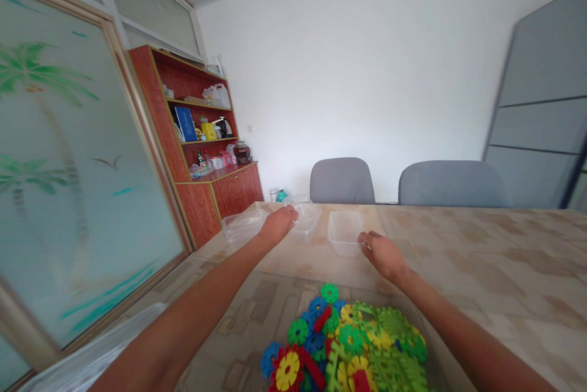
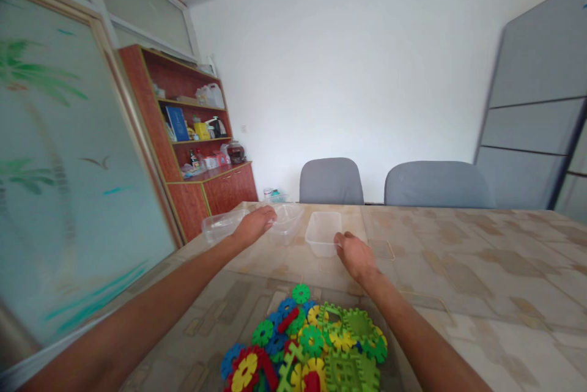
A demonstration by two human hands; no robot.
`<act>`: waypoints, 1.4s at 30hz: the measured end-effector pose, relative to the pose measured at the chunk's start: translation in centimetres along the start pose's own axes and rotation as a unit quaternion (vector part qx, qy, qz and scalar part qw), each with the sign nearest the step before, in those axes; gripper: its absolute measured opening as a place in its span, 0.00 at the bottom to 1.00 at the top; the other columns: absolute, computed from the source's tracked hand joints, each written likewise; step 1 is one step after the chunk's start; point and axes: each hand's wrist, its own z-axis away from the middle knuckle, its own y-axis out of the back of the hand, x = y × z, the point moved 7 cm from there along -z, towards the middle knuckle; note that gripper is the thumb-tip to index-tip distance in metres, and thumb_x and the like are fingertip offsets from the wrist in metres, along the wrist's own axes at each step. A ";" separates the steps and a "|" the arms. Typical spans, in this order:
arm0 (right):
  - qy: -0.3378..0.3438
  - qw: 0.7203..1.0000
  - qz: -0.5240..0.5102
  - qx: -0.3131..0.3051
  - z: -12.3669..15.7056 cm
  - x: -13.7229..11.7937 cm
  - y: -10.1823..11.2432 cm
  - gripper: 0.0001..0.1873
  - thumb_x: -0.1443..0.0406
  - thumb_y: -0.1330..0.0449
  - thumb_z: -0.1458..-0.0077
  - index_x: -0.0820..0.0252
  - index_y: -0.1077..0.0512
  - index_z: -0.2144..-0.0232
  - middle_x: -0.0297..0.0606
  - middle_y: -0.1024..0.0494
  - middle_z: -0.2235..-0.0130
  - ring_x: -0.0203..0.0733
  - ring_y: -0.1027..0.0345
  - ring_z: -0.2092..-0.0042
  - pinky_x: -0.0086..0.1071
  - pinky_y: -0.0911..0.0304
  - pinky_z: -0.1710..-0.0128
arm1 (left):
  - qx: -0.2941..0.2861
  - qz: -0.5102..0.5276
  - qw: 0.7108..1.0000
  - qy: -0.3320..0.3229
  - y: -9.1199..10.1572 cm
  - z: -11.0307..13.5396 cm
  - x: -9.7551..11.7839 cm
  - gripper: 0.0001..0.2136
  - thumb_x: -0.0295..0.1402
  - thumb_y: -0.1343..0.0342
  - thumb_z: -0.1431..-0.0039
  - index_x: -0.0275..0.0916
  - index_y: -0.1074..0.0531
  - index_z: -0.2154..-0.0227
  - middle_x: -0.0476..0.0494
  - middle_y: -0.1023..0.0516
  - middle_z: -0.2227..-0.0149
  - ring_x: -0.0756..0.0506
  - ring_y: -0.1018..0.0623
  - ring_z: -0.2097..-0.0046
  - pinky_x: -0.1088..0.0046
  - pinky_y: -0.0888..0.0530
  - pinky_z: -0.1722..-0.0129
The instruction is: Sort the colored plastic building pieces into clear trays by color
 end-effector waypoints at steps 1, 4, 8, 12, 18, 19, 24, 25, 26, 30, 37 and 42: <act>-0.006 1.000 0.014 0.004 0.3 0.7 0.4 0.13 0.61 0.44 0.38 0.58 0.31 0.52 0.40 0.27 0.52 0.40 0.29 0.58 0.39 0.31 0.58 | 0.004 0.005 1.000 0.003 0.0 0.0 0.3 0.10 0.33 0.46 0.38 0.36 0.29 0.55 0.41 0.28 0.51 0.43 0.26 0.52 0.58 0.27 0.54; -0.022 0.998 0.061 0.023 1.6 3.5 1.7 0.11 0.62 0.48 0.36 0.61 0.30 0.58 0.39 0.25 0.59 0.38 0.29 0.65 0.35 0.32 0.64 | 0.024 0.018 0.999 0.023 0.4 0.0 1.3 0.09 0.33 0.46 0.37 0.36 0.29 0.57 0.42 0.26 0.54 0.44 0.25 0.54 0.60 0.26 0.55; -0.028 0.993 0.106 0.051 4.1 8.2 3.5 0.13 0.67 0.53 0.37 0.61 0.29 0.66 0.40 0.26 0.65 0.39 0.29 0.68 0.31 0.38 0.69 | 0.070 0.039 0.995 0.061 1.5 -0.1 2.5 0.10 0.34 0.48 0.36 0.36 0.30 0.55 0.42 0.27 0.54 0.44 0.25 0.56 0.60 0.26 0.56; -0.051 0.987 0.125 0.085 6.7 12.3 4.6 0.16 0.69 0.55 0.40 0.58 0.27 0.62 0.42 0.24 0.63 0.42 0.27 0.68 0.30 0.39 0.73 | 0.079 0.071 0.994 0.039 1.8 -0.4 5.6 0.11 0.35 0.51 0.34 0.36 0.30 0.55 0.43 0.26 0.55 0.45 0.25 0.56 0.61 0.27 0.56; -0.117 0.967 0.156 0.163 8.9 13.9 6.7 0.24 0.76 0.55 0.46 0.63 0.29 0.51 0.52 0.23 0.60 0.54 0.26 0.63 0.36 0.37 0.74 | 0.012 0.090 0.995 -0.030 -0.8 -0.8 12.0 0.10 0.36 0.47 0.37 0.36 0.29 0.57 0.43 0.25 0.56 0.45 0.24 0.57 0.62 0.26 0.57; -0.119 0.965 0.156 0.175 8.9 13.5 7.0 0.24 0.76 0.55 0.47 0.64 0.29 0.51 0.53 0.23 0.60 0.55 0.27 0.61 0.36 0.36 0.74 | 0.000 0.088 0.996 -0.030 -1.4 -0.9 12.7 0.10 0.36 0.47 0.37 0.36 0.29 0.58 0.43 0.25 0.56 0.46 0.24 0.58 0.62 0.26 0.57; -0.016 0.982 0.095 0.163 7.4 8.3 5.6 0.25 0.76 0.55 0.49 0.60 0.28 0.53 0.46 0.25 0.56 0.49 0.27 0.58 0.37 0.30 0.66 | -0.030 0.088 0.995 -0.031 -2.9 -0.8 14.3 0.14 0.39 0.47 0.37 0.36 0.30 0.54 0.42 0.25 0.56 0.44 0.24 0.57 0.60 0.25 0.57; 0.019 0.986 0.076 0.147 7.1 6.8 4.9 0.25 0.76 0.55 0.48 0.59 0.29 0.52 0.45 0.25 0.56 0.47 0.27 0.58 0.37 0.30 0.63 | -0.026 0.092 0.995 -0.033 -2.7 -0.8 14.0 0.15 0.39 0.47 0.37 0.37 0.31 0.52 0.41 0.26 0.54 0.44 0.24 0.56 0.59 0.26 0.56; 0.051 0.988 0.057 0.131 6.7 5.3 4.2 0.26 0.77 0.56 0.48 0.59 0.30 0.51 0.43 0.25 0.55 0.44 0.27 0.57 0.36 0.30 0.60 | -0.018 0.094 0.995 -0.031 -2.5 -0.9 13.3 0.16 0.39 0.48 0.37 0.38 0.32 0.50 0.41 0.27 0.52 0.43 0.25 0.54 0.58 0.26 0.54; 0.144 0.987 -0.009 0.075 5.4 0.4 1.5 0.29 0.77 0.54 0.48 0.58 0.35 0.45 0.41 0.29 0.47 0.39 0.31 0.50 0.32 0.36 0.48 | -0.007 0.077 0.997 0.031 -1.8 -0.9 7.8 0.16 0.36 0.48 0.36 0.39 0.35 0.47 0.39 0.32 0.46 0.41 0.27 0.50 0.55 0.28 0.51; 0.143 0.989 -0.029 0.002 1.6 -2.4 -1.7 0.30 0.77 0.43 0.50 0.61 0.35 0.44 0.46 0.34 0.41 0.46 0.39 0.42 0.38 0.42 0.42 | -0.082 0.058 0.991 0.092 -4.3 -0.9 3.4 0.13 0.35 0.47 0.37 0.37 0.31 0.52 0.40 0.28 0.51 0.43 0.25 0.53 0.58 0.26 0.54; 0.067 0.998 0.015 0.007 -0.7 -0.4 -1.0 0.13 0.65 0.43 0.38 0.61 0.31 0.51 0.42 0.28 0.49 0.46 0.32 0.50 0.47 0.35 0.51 | -0.078 0.121 0.983 0.116 -5.3 -2.6 6.8 0.14 0.36 0.47 0.37 0.36 0.31 0.52 0.40 0.28 0.50 0.42 0.26 0.52 0.57 0.27 0.53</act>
